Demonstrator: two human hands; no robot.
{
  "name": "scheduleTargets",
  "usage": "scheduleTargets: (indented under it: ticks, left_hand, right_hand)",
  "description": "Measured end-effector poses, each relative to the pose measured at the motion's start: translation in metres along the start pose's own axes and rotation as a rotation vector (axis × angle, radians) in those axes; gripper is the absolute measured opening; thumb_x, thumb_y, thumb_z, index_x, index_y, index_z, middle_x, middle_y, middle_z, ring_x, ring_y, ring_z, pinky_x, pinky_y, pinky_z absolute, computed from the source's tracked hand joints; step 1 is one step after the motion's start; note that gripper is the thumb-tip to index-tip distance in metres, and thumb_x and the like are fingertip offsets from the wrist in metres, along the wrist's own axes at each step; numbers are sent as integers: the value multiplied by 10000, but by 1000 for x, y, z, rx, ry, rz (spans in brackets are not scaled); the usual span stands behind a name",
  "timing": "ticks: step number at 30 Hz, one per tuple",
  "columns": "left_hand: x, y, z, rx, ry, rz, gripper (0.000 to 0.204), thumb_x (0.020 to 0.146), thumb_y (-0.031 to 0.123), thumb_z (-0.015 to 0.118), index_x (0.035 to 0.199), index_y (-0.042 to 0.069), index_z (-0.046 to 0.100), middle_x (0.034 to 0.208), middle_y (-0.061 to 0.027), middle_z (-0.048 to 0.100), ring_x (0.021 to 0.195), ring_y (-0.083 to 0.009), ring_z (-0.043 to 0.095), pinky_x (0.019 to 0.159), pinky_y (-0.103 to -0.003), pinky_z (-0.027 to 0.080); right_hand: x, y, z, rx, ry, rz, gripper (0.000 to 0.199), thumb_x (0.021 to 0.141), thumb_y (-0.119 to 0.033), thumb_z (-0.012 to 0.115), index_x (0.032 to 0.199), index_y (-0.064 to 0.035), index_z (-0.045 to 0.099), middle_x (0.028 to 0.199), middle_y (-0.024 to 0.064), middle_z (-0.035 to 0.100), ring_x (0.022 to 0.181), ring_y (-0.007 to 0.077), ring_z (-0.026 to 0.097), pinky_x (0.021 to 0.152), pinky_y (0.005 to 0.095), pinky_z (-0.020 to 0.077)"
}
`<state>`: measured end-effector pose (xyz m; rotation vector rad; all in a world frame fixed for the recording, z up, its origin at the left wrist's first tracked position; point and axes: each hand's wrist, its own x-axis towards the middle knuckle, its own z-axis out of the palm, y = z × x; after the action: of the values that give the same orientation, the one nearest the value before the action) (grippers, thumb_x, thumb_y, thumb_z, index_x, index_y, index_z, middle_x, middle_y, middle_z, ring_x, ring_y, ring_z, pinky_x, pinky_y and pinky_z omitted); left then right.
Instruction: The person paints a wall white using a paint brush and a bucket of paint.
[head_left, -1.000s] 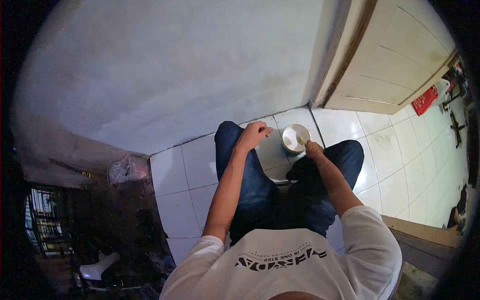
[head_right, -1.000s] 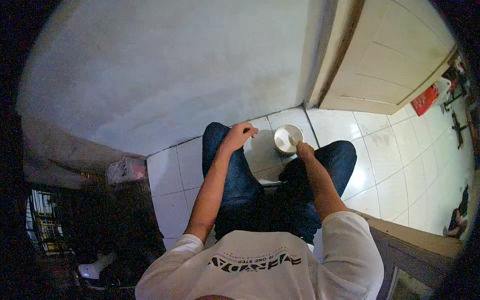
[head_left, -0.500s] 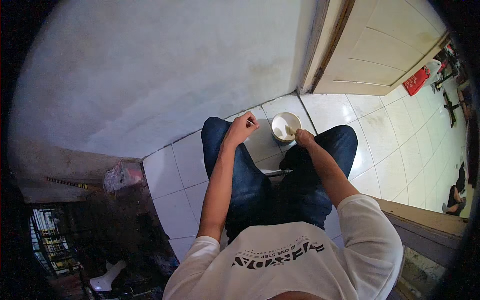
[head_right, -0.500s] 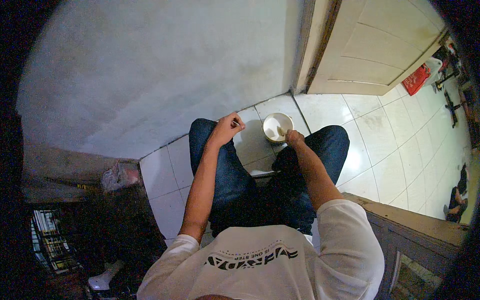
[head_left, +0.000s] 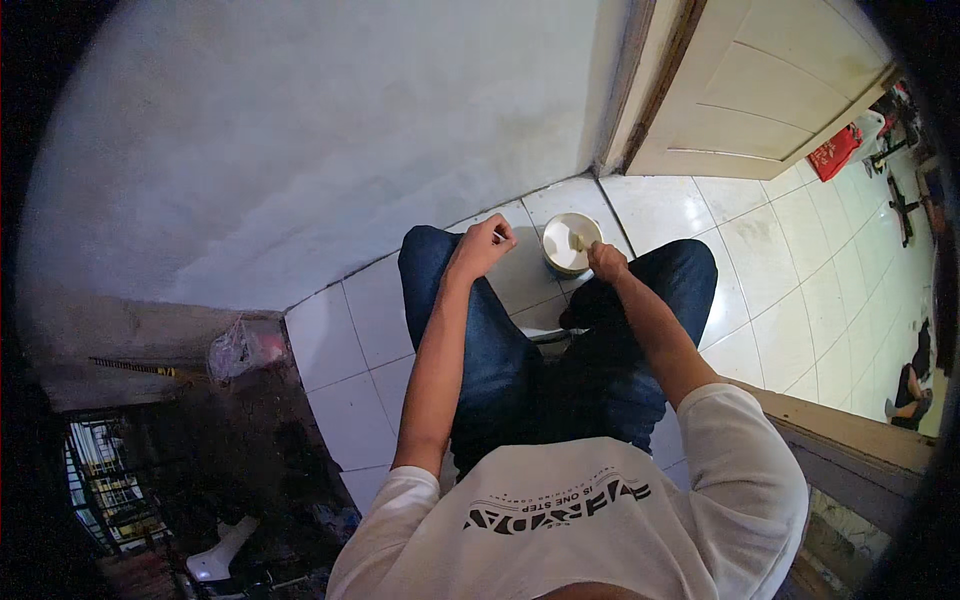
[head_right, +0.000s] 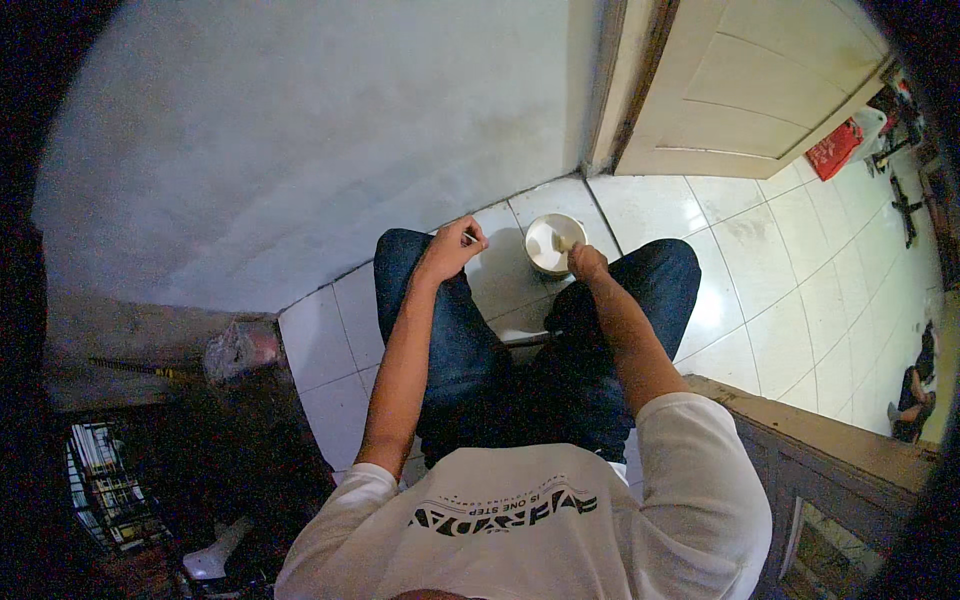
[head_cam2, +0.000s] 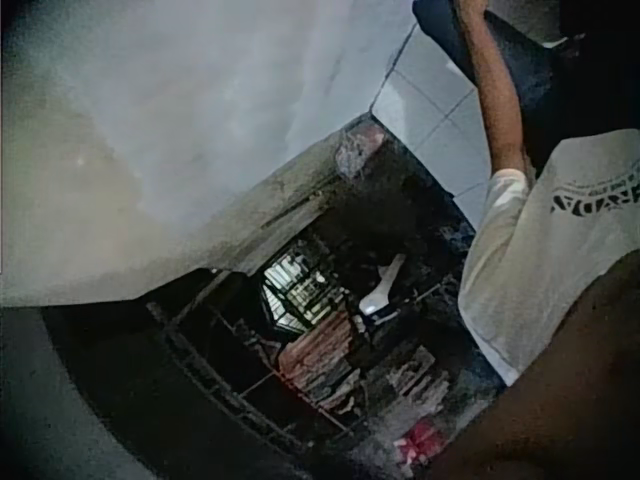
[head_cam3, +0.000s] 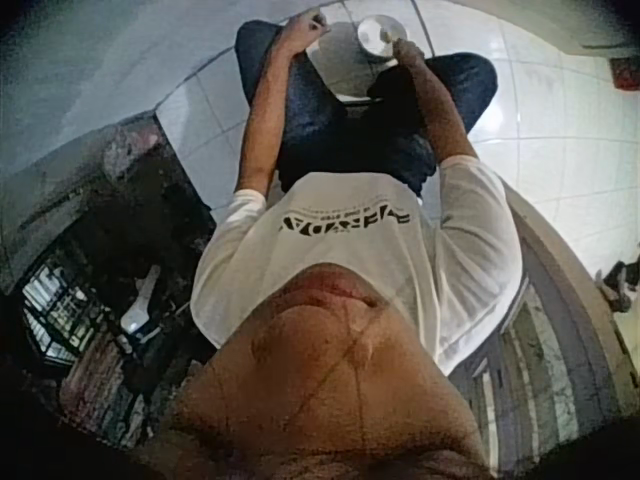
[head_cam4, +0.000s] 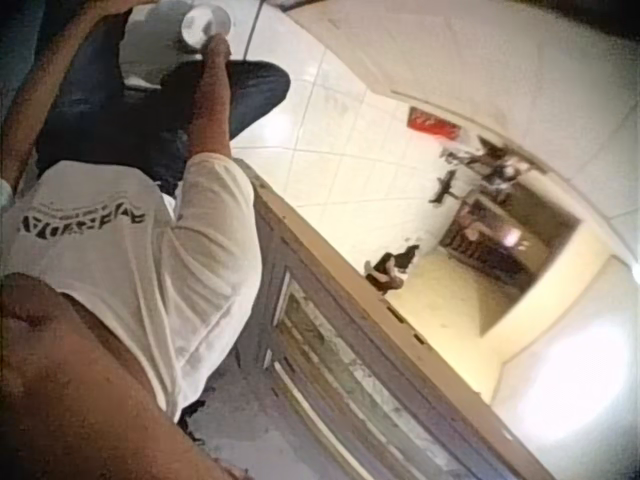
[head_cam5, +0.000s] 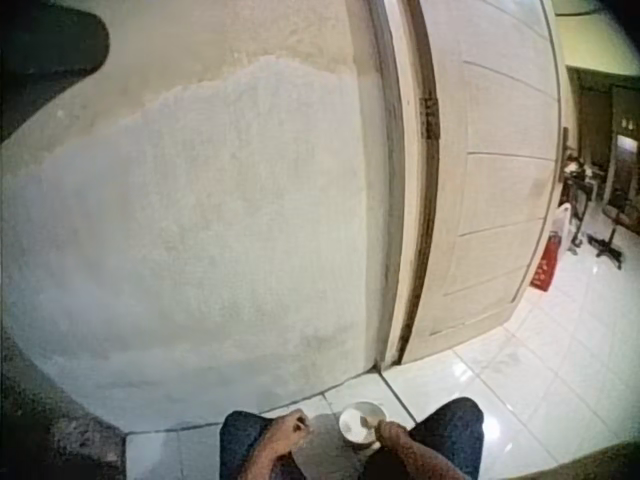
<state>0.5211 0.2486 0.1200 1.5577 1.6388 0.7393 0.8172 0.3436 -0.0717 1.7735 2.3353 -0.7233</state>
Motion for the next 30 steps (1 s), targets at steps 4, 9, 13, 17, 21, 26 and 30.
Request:
scheduleTargets:
  ticks: [4, 9, 13, 17, 21, 26, 30]
  left_hand:
    - [6, 9, 4, 13, -28, 15, 229, 845, 153, 743, 959, 14, 602, 905, -122, 707, 788, -239, 693, 720, -368, 538]
    - [5, 11, 4, 20, -28, 1, 226, 850, 161, 741, 958, 11, 611, 908, -127, 710, 800, -244, 697, 723, -371, 539]
    - [3, 4, 4, 13, -24, -11, 219, 864, 165, 726, 975, 7, 624, 924, -137, 715, 811, -256, 700, 733, -375, 541]
    - [5, -11, 5, 0, -31, 8, 208, 882, 157, 704, 998, 0, 630, 934, -142, 717, 834, -261, 701, 757, -373, 540]
    - [7, -21, 9, -56, -65, 6, 190, 904, 147, 673, 1022, 2, 638, 952, -141, 722, 868, -261, 700, 788, -373, 534]
    - [4, -10, 6, 13, -92, -88, 186, 920, 165, 651, 1030, 15, 654, 962, -134, 725, 878, -260, 700, 794, -382, 531]
    - [18, -1, 17, -1, -122, -15, 205, 926, 192, 645, 1045, 27, 663, 969, -139, 726, 888, -267, 698, 793, -387, 531]
  right_hand:
    - [12, 32, 17, -60, -117, 8, 354, 942, -383, 514, 1032, -85, 685, 1042, 200, 719, 990, 370, 702, 844, 477, 571]
    - [17, 33, 22, -100, -194, -142, 380, 962, -377, 509, 1035, -33, 654, 1042, 244, 700, 994, 404, 687, 872, 495, 553]
    - [9, 20, 13, -43, -143, -50, 410, 964, -374, 505, 1039, 3, 649, 1038, 251, 694, 974, 390, 694, 855, 477, 561]
    - [3, 16, 15, -58, -3, -121, 413, 963, -378, 509, 1033, 1, 657, 1052, 258, 690, 962, 387, 699, 841, 472, 564]
    - [6, 10, 7, -76, -197, -97, 389, 965, -347, 501, 1025, 2, 662, 1051, 261, 690, 925, 401, 704, 808, 481, 571]
    - [22, 23, 43, -208, 41, -269, 305, 923, -233, 503, 930, 12, 686, 938, 235, 703, 849, 365, 720, 755, 439, 599]
    - [43, 78, 54, -283, -14, -346, 259, 884, -206, 531, 862, -9, 699, 873, 202, 688, 798, 332, 720, 693, 424, 608]
